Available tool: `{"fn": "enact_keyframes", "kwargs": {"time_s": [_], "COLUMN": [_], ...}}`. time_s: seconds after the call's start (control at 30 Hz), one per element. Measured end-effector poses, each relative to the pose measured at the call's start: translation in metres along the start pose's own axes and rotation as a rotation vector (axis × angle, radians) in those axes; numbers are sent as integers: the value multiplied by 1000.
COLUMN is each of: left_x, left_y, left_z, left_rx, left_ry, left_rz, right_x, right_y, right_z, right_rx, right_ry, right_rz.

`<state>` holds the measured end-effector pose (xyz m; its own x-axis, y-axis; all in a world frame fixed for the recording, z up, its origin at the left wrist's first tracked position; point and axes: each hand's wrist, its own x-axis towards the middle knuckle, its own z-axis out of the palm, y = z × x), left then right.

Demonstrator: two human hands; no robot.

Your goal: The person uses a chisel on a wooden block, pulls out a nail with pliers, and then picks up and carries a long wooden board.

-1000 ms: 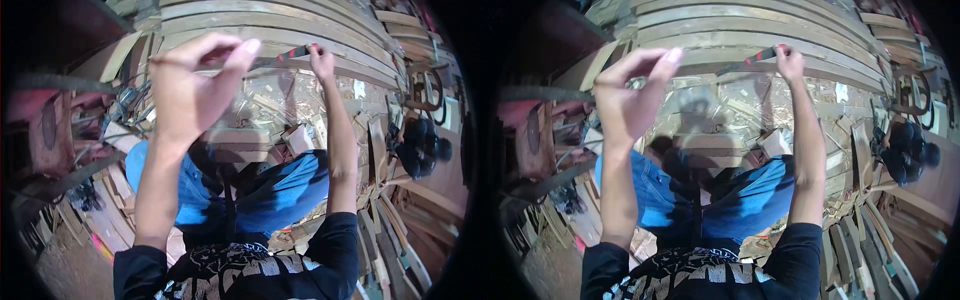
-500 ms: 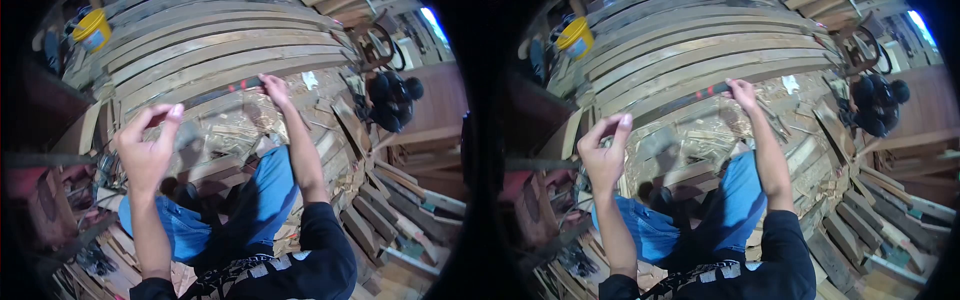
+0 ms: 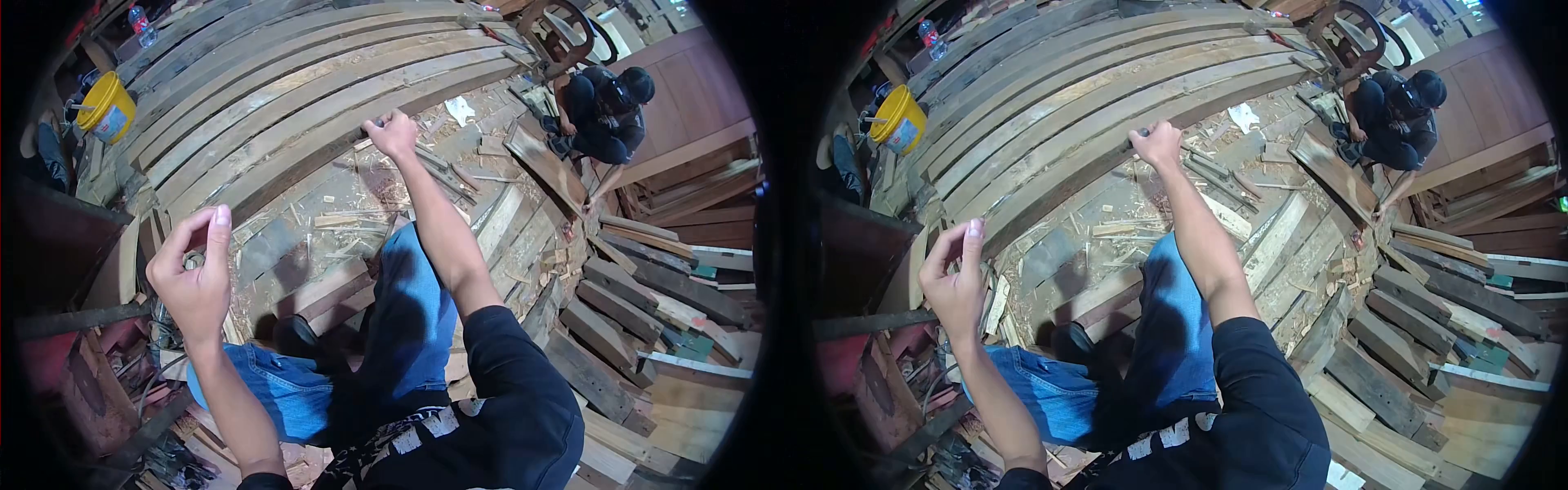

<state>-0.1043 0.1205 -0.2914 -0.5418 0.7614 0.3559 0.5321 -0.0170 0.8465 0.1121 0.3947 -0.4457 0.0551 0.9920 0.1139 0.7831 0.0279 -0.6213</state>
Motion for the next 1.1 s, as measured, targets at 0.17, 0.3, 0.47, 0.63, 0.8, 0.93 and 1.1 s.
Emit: {"fn": "enact_keyframes", "kwargs": {"time_s": [0.17,0.3,0.47,0.63,0.8,0.93,1.1], "left_x": [-4,-3,-5,-6,-9,-9,-10], "left_y": [3,3,7,11,17,21,27], "left_z": [0,4,7,10,17,21,25], "left_rx": [29,5,28,66,88,111,74], "left_ry": [-81,-32,-37,-57,-92,-99,-101], "left_rz": [-6,17,18,78,82,104,127], "right_x": [2,6,2,5,-13,-31,-43], "right_y": [24,39,54,59,44,47,57], "right_z": [16,25,33,39,27,27,26], "right_rx": [-185,-463,-615,-644,-693,-679,-497], "right_ry": [-233,-462,-619,-770,-839,-893,-879], "right_rz": [-24,-40,-77,-59,-117,-157,-113]}}
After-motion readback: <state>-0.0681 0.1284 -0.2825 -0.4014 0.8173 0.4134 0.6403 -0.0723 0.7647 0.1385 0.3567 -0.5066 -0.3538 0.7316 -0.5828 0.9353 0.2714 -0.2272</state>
